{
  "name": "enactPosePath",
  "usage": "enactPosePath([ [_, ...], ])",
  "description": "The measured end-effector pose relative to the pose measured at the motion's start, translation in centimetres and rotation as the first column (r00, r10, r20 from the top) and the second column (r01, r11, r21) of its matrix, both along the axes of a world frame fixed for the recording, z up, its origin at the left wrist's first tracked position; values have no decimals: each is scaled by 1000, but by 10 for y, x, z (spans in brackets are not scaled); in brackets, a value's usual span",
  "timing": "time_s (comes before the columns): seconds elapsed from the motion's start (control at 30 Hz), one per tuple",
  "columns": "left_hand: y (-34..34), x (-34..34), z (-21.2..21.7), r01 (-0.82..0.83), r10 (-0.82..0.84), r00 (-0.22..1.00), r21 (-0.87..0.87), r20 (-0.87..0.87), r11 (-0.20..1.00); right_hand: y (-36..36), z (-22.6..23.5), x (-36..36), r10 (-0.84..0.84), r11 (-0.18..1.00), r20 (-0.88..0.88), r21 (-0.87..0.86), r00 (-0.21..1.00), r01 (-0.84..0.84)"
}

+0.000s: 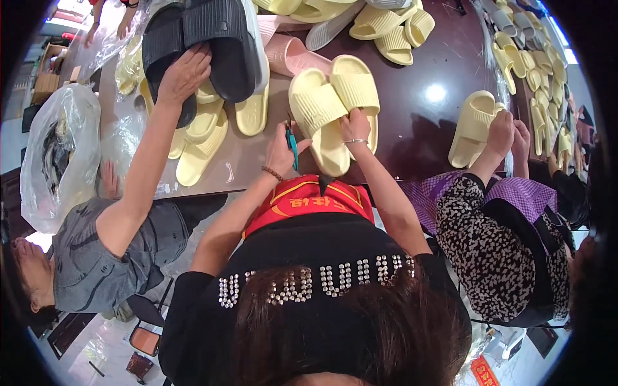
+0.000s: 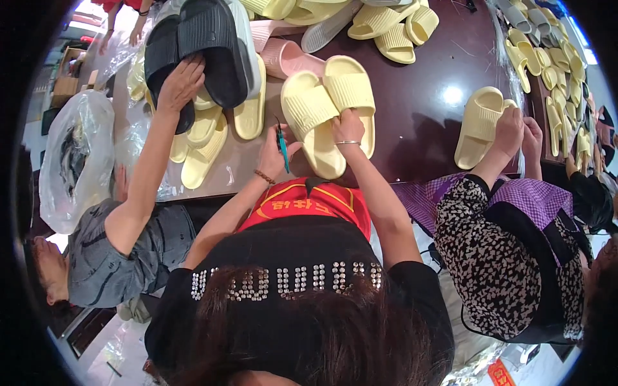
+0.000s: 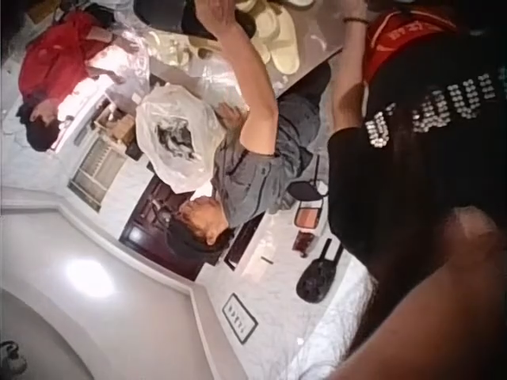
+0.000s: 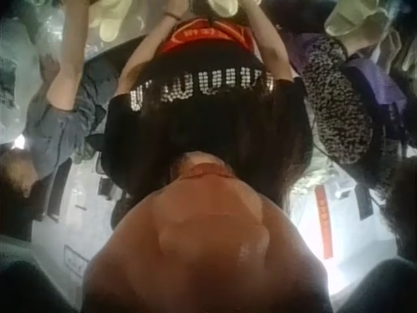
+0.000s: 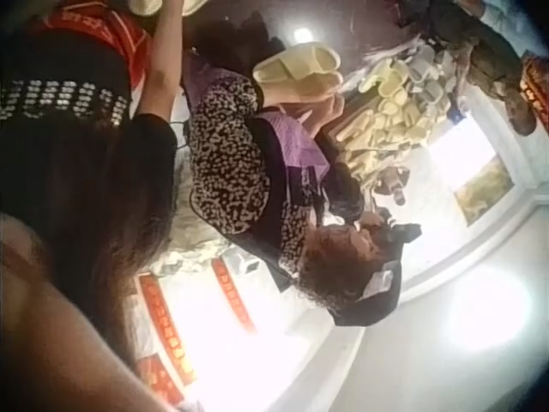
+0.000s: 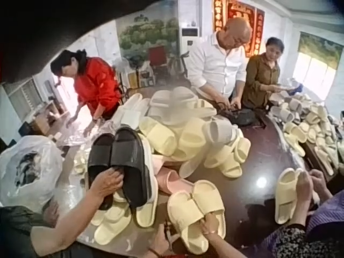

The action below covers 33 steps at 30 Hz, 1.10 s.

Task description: Trim excess plastic material from newly manufactured slippers using scissors.

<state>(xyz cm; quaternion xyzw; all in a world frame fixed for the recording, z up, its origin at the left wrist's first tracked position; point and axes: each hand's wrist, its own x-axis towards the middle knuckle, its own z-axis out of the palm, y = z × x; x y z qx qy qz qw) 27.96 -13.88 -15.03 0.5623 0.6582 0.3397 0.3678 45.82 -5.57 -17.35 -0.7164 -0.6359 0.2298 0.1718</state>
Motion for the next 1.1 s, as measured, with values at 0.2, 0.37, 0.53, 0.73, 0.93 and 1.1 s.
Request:
enactPosePath([
  [0.2,20,1,-7,-200,196,979,67,60,978,0,7,-19,-186,982,-277,-37,943,184],
  [0.37,49,-22,-43,-293,272,950,131,153,947,-17,-2,-15,32,998,-257,-38,966,-44],
  [0.53,55,-26,-32,-198,194,978,-47,-79,979,-46,0,3,34,995,-391,102,920,7],
  [0.73,56,-23,-31,-120,96,976,-112,-197,986,-67,-14,35,-255,961,-388,-1,885,277],
  [0.93,67,-23,-47,-33,29,998,-86,-57,996,-55,-8,26,-232,958,-96,149,968,245],
  [1.1,68,-22,-52,-4,-2,996,-63,-88,998,-47,-19,16,-112,962,-168,229,979,150],
])
